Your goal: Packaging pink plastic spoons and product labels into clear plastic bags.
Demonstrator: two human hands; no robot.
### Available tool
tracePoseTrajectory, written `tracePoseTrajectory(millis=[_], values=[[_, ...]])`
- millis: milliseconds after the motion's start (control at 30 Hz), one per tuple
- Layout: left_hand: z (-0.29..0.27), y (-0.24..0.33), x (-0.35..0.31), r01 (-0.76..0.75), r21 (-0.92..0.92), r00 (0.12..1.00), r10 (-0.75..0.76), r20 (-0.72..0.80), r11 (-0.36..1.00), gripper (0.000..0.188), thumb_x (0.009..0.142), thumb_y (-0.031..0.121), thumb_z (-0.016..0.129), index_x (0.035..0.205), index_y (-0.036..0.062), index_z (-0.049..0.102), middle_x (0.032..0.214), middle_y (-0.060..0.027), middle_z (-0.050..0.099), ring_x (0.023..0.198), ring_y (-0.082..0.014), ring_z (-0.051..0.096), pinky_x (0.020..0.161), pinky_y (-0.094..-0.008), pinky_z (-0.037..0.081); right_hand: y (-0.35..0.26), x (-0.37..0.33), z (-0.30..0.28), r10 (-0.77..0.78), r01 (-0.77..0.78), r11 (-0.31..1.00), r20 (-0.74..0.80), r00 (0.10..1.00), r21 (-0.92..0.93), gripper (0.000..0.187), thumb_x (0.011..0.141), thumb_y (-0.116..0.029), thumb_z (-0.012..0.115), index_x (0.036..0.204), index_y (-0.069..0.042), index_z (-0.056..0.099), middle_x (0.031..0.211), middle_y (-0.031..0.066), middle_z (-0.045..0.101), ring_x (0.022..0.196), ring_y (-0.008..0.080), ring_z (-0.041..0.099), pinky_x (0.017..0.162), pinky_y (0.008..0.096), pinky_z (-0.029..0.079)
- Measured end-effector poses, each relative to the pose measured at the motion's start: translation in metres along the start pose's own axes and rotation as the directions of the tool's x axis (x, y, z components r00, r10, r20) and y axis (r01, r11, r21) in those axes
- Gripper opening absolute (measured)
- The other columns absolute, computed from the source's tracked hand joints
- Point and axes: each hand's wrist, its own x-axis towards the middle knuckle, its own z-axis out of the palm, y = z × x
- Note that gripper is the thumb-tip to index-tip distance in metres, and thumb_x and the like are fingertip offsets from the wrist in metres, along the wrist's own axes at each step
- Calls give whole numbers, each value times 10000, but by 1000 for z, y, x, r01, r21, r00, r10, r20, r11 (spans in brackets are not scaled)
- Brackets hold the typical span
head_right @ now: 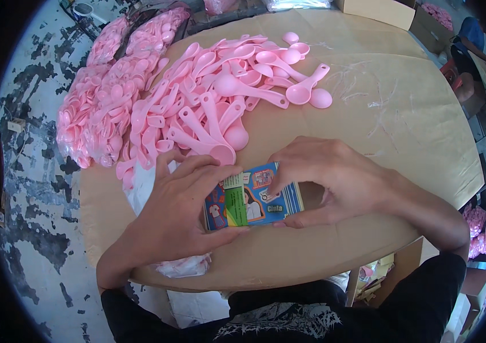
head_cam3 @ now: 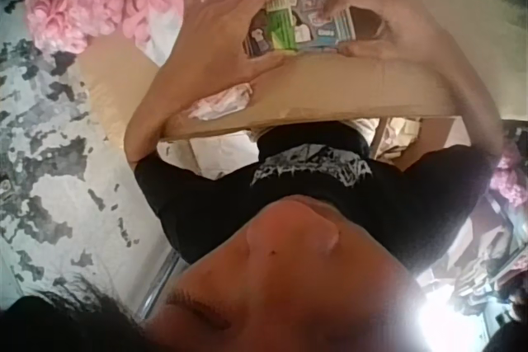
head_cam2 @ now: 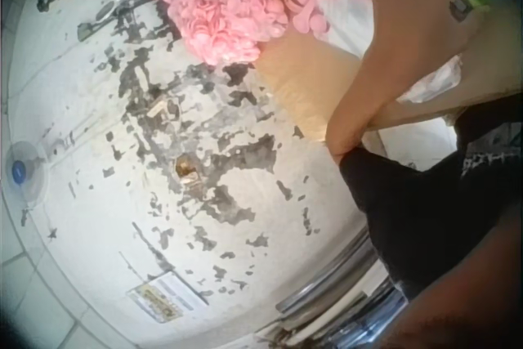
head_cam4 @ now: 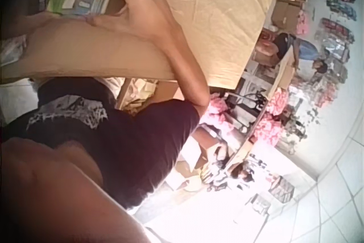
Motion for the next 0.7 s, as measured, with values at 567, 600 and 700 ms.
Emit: tracePoseTrajectory(millis=[567,600,700], values=[[4,-8,-1,19,-5,1000,-19,-10,1000,739,675,390,843,1264,39,567,1127,-116,650,1147,-276,558,1033,-496,256,-2,-3,-35,70,-33,979,181,981,-203,496,638,-221,874,1025,-104,586,1070,112,648,935,325,649,778,406,527],[4,-9,-2,18,3,1000,-18,-22,1000,740,674,392,844,1262,39,568,1130,-115,651,1146,-274,559,1035,-495,254,-1,-3,-31,70,-33,978,180,981,-204,496,638,-221,874,1025,-104,586,1070,112,648,935,325,649,778,406,527],[6,-8,-1,12,-1,999,-12,-35,1000,738,673,396,843,1259,40,571,1137,-114,649,1147,-272,561,1042,-491,250,-8,-2,-20,123,-106,981,99,987,-160,550,664,-259,872,1091,-102,564,1179,147,610,979,353,641,833,423,538]])
